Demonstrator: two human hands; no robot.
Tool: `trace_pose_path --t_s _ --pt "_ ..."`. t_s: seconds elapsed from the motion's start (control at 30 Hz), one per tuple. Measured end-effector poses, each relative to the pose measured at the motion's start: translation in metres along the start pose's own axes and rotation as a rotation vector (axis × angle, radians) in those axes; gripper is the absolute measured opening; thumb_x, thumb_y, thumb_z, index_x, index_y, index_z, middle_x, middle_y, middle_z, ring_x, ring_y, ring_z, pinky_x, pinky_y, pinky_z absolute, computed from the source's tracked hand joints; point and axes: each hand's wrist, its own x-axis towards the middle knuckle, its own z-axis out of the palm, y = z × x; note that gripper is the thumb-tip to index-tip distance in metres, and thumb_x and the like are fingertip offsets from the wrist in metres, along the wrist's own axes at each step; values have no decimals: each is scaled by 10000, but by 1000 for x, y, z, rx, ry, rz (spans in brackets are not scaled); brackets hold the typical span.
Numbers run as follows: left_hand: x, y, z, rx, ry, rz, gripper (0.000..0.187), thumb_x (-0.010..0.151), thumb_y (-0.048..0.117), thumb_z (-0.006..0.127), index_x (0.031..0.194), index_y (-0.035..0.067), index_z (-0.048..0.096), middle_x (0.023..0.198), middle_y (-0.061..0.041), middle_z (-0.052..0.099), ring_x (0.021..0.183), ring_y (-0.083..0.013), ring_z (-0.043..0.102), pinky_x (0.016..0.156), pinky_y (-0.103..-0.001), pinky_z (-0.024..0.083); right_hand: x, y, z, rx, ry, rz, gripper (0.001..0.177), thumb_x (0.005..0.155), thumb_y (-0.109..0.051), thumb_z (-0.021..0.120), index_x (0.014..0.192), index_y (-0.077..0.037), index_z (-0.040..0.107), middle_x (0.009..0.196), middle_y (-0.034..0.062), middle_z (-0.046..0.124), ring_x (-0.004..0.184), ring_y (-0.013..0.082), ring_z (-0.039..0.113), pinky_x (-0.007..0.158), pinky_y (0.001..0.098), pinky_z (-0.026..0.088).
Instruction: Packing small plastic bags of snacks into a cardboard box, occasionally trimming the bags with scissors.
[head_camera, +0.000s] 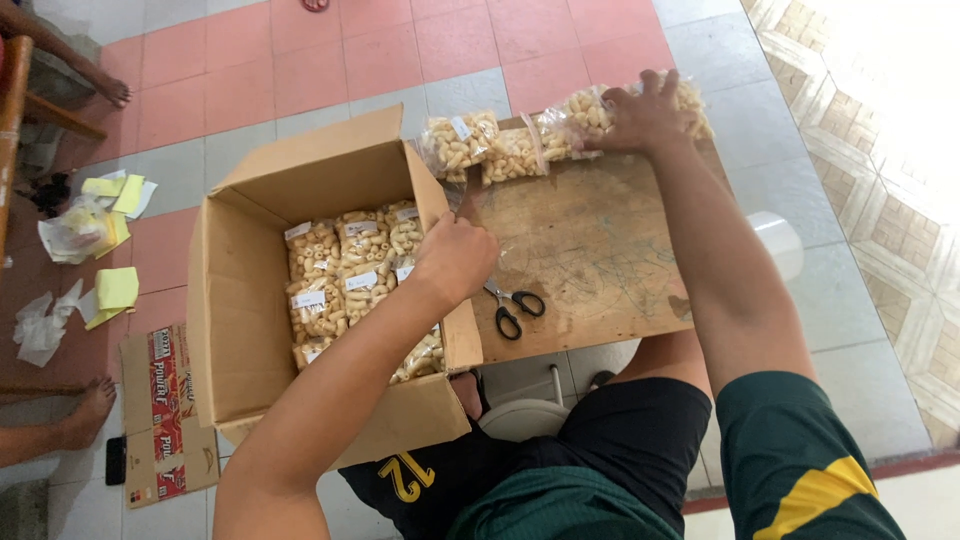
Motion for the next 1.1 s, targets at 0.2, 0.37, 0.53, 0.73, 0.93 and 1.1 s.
trace_pose_path --t_s 0.2,0.37,0.53,0.73,0.93,1.1 --pt "6 0 11 15 74 8 195 909 68 550 1045 138 672 907 -44 733 859 -270 669 806 -403 475 4 25 44 -152 203 -103 677 845 -699 584 1305 -204 540 1398 283 375 1318 528 180 832 760 472" --pt "7 2 29 -49 187 25 154 891 101 554 958 106 692 846 -78 733 842 -310 674 771 -423 430 -50 13 45 -221 85 -90 699 824 -640 607 1395 -247 515 1433 217 369 1339 530 196 935 719 406" --pt "9 2 31 -58 301 24 140 848 135 585 896 83 705 787 -92 730 838 -351 691 749 -470 412 -99 -6 33 -213 -56 -140 857 700 -629 742 1449 -295 495 1478 218 365 1356 601 191 945 739 426" --pt "9 3 32 10 223 8 126 839 108 615 831 98 741 734 -79 728 752 -337 686 750 -476 404 -104 -74 2 -143 50 -306 823 767 -593 694 1454 -192 482 1496 212 343 1389 537 227 963 788 341" --pt "-1 0 14 91 -63 18 223 971 154 510 980 213 726 864 17 729 823 -236 666 819 -392 435 -47 -149 21 -61 14 -430 1173 735 -563 828 1600 -326 73 1585 134 -181 1462 386 -113 1055 807 165" --pt "-6 -2 19 106 -30 47 182 938 172 550 948 209 728 845 -1 741 822 -240 688 838 -395 434 -7 -178 44 -18 -143 -368 1030 811 -413 813 1586 -407 134 1566 99 -258 1480 413 -118 1068 819 174"
